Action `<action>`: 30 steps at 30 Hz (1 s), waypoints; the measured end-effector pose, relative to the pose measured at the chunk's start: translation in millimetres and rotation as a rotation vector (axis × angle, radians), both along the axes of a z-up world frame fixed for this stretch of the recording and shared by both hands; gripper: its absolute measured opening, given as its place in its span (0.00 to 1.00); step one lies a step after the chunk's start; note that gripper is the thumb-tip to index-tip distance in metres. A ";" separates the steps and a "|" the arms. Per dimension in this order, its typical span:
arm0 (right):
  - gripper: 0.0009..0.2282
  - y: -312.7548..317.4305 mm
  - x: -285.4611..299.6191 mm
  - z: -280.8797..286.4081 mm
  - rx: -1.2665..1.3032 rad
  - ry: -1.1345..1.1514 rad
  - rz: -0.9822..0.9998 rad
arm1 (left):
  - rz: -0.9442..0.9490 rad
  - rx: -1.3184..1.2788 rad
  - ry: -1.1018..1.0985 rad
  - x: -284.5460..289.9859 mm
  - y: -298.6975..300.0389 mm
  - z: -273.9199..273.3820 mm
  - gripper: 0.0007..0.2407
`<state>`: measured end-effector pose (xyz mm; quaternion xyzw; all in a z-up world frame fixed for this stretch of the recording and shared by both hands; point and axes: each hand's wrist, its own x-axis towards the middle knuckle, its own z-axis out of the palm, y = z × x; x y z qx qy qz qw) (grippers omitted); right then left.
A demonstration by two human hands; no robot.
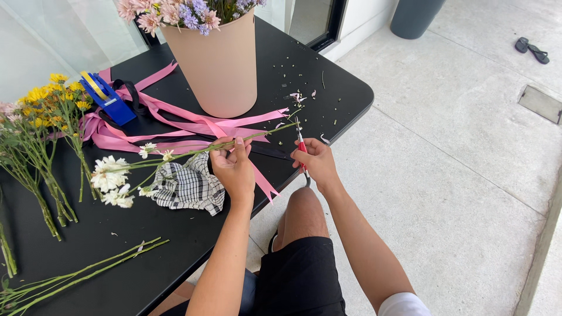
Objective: The person trims stems using shears, wipes them with a cloth, and places various flowers into a container.
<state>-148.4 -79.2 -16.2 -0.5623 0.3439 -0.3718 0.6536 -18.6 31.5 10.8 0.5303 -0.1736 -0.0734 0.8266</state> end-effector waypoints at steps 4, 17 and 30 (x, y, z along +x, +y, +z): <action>0.14 -20.4 20.3 -2.8 0.006 0.059 -0.037 | 0.028 0.033 -0.049 15.9 -18.2 5.1 0.07; 0.25 -37.3 36.2 13.2 -0.464 0.545 -0.091 | -0.019 0.086 -0.031 39.8 31.1 5.4 0.08; 0.21 -42.0 82.1 -27.3 -1.027 0.917 -0.069 | 0.006 0.130 0.007 35.9 221.7 36.1 0.14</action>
